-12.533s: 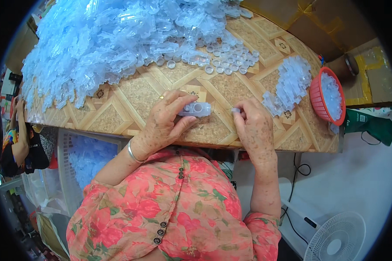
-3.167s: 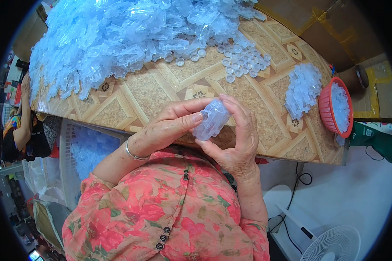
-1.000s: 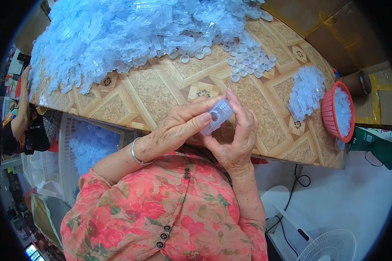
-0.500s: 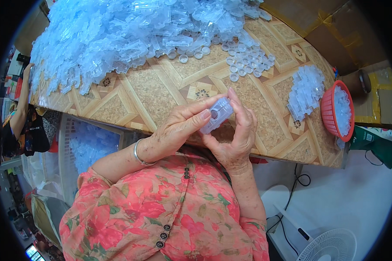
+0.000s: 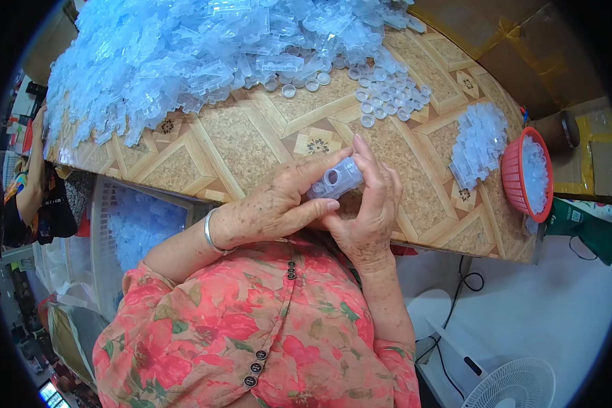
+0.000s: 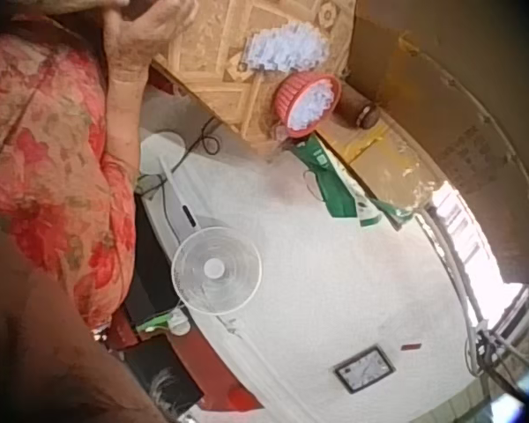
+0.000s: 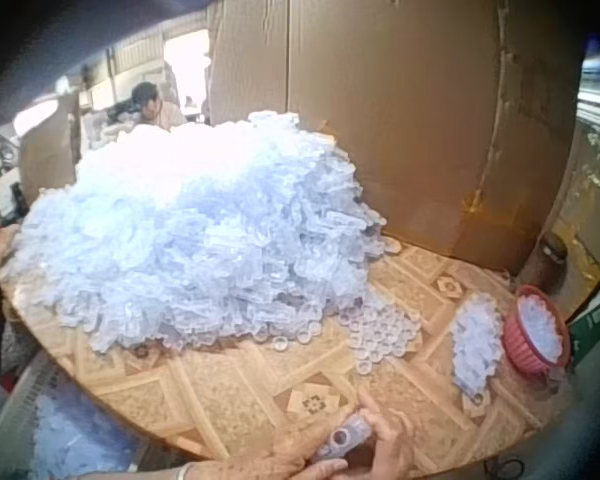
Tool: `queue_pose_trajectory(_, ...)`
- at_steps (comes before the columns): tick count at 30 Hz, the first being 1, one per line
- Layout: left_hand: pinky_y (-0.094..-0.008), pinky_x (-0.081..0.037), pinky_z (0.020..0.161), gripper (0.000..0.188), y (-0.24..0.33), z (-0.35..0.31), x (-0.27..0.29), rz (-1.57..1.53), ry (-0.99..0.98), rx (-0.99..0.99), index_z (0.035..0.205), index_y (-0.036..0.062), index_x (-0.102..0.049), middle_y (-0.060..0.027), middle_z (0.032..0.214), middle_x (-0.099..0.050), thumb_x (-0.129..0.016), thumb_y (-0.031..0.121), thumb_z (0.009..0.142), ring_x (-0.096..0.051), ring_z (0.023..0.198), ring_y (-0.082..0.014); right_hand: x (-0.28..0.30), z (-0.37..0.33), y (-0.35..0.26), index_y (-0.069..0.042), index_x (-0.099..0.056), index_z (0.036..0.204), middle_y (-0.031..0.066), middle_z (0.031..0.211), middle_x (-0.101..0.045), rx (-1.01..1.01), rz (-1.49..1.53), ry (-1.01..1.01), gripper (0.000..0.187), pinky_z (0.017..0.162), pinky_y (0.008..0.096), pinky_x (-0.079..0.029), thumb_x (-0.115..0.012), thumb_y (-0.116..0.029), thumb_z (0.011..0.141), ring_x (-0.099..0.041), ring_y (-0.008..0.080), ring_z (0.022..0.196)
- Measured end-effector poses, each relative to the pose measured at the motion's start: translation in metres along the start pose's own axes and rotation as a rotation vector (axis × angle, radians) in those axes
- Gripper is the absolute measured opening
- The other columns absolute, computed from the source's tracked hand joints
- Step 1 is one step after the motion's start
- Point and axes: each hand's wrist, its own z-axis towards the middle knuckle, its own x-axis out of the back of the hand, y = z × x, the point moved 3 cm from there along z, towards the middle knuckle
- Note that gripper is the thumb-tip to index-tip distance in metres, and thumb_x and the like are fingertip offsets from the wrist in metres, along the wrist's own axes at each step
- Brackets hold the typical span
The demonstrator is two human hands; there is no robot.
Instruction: The person assembles small, clear plastic containers by hand. They pick up a container body and a lid from a pile on a wooden table, fit the lid onto the body, and place the assembled unit on the table. The process is repeated continuously throughout the clip.
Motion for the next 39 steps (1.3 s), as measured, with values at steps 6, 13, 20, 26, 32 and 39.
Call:
queue_pose_trajectory(6,-0.0462,-0.052,0.092,0.053,0.001,0.004,0.017,0.263,0.044,-0.105,0.132,0.0021,-0.062,-0.0192,0.114,-0.067,-0.076,0.007,0.082,-0.065,0.107,-0.0388,0.021,0.015,-0.003,-0.007,-0.062,0.131,0.0107,0.122,-0.069,-0.01,-0.034,-0.214,0.059,0.108,0.0492,-0.04,-0.082,-0.009,0.076,-0.063,0.0319,0.114)
queue_pose_trajectory(13,-0.0431,-0.052,0.085,0.039,-0.006,0.0,0.02,0.347,0.188,-0.119,0.116,0.0044,-0.07,-0.0145,0.107,-0.064,-0.08,0.01,0.079,-0.062,0.099,-0.0356,0.019,0.014,0.005,-0.006,-0.067,0.115,0.0112,0.108,-0.069,-0.029,-0.032,-0.272,0.042,0.101,0.0483,-0.043,-0.083,-0.011,0.076,-0.062,0.0329,0.104)
queue_pose_trajectory(20,-0.0432,-0.049,0.078,0.034,-0.01,-0.002,0.014,0.339,0.243,-0.105,0.11,0.005,-0.069,-0.0134,0.095,-0.058,-0.08,0.015,0.079,-0.059,0.089,-0.0346,0.017,0.02,0.005,-0.006,-0.066,0.112,0.0107,0.102,-0.068,-0.037,-0.061,-0.332,0.038,0.094,0.0454,-0.044,-0.081,-0.011,0.077,-0.062,0.0327,0.098)
queue_pose_trajectory(26,-0.044,-0.049,0.079,0.039,-0.015,-0.006,0.011,0.32,0.261,-0.134,0.115,0.0047,-0.067,-0.0142,0.096,-0.058,-0.08,0.018,0.081,-0.059,0.089,-0.0356,0.024,0.06,0.005,-0.007,-0.066,0.115,0.0101,0.101,-0.067,-0.069,0.034,-0.44,0.033,0.092,0.0422,-0.045,-0.075,-0.016,0.084,-0.062,0.0316,0.099)
queue_pose_trajectory(32,-0.0461,-0.049,0.081,0.05,-0.012,-0.006,0.013,0.339,0.305,-0.169,0.12,0.001,-0.063,-0.0168,0.1,-0.059,-0.083,0.02,0.078,-0.058,0.092,-0.0385,-0.038,0.109,0.013,-0.01,-0.066,0.125,0.0101,0.109,-0.067,0.178,-0.1,-0.491,0.034,0.094,0.0427,-0.046,-0.068,-0.015,0.092,-0.063,0.0298,0.103)
queue_pose_trajectory(39,-0.0459,-0.05,0.083,0.051,-0.016,-0.007,0.013,0.316,0.295,-0.165,0.12,0.0016,-0.064,-0.017,0.103,-0.06,-0.084,0.017,0.075,-0.059,0.095,-0.039,-0.081,0.122,0.031,-0.009,-0.072,0.11,0.0095,0.105,-0.068,0.261,-0.238,-0.557,0.02,0.093,0.0435,-0.048,-0.068,-0.015,0.091,-0.064,0.0301,0.102)
